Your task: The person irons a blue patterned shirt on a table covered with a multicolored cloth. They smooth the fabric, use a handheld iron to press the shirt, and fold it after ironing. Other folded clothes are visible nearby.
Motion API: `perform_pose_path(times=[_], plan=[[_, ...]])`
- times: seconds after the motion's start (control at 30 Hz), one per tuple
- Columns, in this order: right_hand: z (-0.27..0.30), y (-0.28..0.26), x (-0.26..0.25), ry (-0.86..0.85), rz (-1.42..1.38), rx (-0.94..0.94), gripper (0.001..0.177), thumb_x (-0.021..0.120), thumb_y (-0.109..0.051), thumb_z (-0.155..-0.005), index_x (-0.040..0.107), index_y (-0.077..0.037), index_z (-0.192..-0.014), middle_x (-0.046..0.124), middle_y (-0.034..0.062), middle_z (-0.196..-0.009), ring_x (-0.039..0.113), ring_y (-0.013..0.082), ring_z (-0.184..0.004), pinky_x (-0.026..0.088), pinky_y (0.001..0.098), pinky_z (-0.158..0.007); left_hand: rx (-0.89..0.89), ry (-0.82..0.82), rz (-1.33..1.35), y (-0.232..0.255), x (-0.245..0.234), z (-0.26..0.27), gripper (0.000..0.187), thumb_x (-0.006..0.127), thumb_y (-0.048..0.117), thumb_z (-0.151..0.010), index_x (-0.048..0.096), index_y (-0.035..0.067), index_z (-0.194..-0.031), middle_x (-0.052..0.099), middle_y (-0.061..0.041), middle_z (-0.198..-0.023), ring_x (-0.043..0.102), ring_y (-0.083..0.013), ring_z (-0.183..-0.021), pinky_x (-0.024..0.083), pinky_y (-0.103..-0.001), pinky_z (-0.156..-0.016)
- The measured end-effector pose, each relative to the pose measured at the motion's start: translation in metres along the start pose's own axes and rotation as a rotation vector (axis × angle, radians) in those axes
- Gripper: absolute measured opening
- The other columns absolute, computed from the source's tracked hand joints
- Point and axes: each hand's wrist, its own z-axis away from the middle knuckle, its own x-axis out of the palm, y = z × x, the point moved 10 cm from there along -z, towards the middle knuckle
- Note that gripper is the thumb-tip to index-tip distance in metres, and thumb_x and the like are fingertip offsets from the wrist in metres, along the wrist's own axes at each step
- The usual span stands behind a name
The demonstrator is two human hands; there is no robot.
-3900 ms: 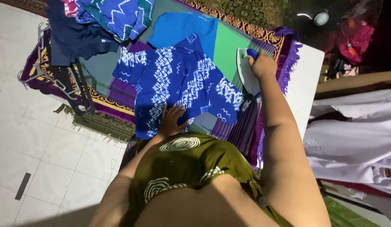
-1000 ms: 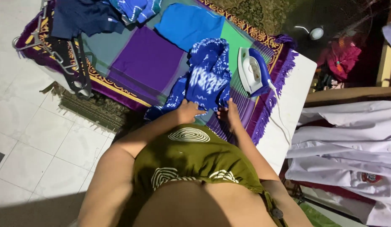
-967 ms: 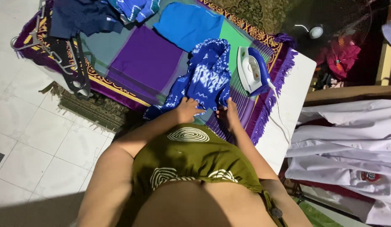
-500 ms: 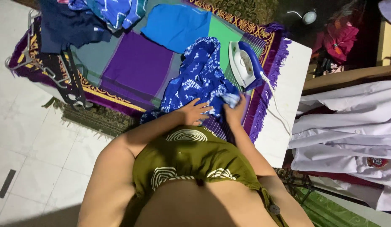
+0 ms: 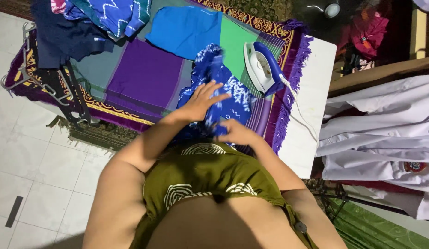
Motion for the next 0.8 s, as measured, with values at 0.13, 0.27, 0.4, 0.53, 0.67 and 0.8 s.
perform_pose_path(times=[0.13,0.27,0.4,0.53,0.67,0.8], plan=[[0.029,-0.063,0.044,-0.514,0.149,-0.086,0.011,0.081,-0.012,-0.078,0.071,-0.009,-0.075,0.060,-0.0024,-0.060,0.054,0.0133,-0.054,0.045,0.0267,-0.051,0.253,-0.140,-0.270,0.020,0.015,0.016,0.051,0.076,0.022,-0.080,0.067,0.035,-0.128,0.031,-0.010,-0.167,0.016,-0.0372,-0.157,0.010,-0.069,-0.122],[0.041,-0.091,0.033,-0.581,0.024,-0.181,0.013,0.080,-0.011,-0.088,0.073,-0.009,-0.077,0.064,0.0002,-0.067,0.054,0.0116,-0.061,0.045,0.0274,-0.057,-0.063,-0.048,-0.413,-0.065,0.014,0.030,0.030,0.080,0.036,-0.070,0.073,0.036,-0.099,0.034,-0.003,-0.165,0.021,-0.0383,-0.153,-0.001,-0.086,-0.109],[0.008,-0.094,0.022,-0.279,0.139,-0.320,0.028,0.084,-0.011,-0.083,0.072,0.007,-0.102,0.074,0.0294,-0.097,0.071,0.0442,-0.095,0.052,0.0536,-0.090,-0.326,0.827,0.548,-0.117,-0.119,0.089,0.034,0.048,0.014,-0.100,0.080,0.019,-0.088,0.076,-0.002,-0.112,0.063,-0.0197,-0.124,0.028,-0.030,-0.117],[-0.024,-0.089,0.027,0.012,0.149,-0.511,0.020,0.080,-0.007,-0.080,0.075,-0.011,-0.099,0.067,0.0083,-0.088,0.066,0.0262,-0.088,0.048,0.0362,-0.082,-0.479,1.413,1.101,-0.189,-0.192,0.187,0.013,0.056,0.022,-0.085,0.067,0.015,-0.084,0.066,-0.001,-0.078,0.063,-0.0170,-0.074,0.052,-0.035,-0.072],[-0.007,-0.166,0.092,-0.182,0.147,-0.717,0.012,0.071,-0.005,-0.084,0.074,-0.015,-0.088,0.064,0.0090,-0.083,0.065,0.0319,-0.077,0.052,0.0385,-0.073,0.065,1.693,1.540,-0.190,-0.226,0.219,0.038,0.055,0.050,-0.077,0.066,0.014,-0.075,0.062,-0.006,-0.083,0.059,-0.0232,-0.083,0.048,-0.042,-0.086],[-0.013,-0.182,0.101,-0.215,0.063,-0.745,0.014,0.070,-0.004,-0.086,0.076,-0.015,-0.092,0.067,0.0083,-0.086,0.067,0.0279,-0.079,0.054,0.0358,-0.074,0.127,1.876,1.011,-0.226,-0.287,0.344,0.055,0.056,0.062,-0.068,0.068,0.009,-0.071,0.062,-0.009,-0.098,0.059,-0.0260,-0.097,0.043,-0.046,-0.095]])
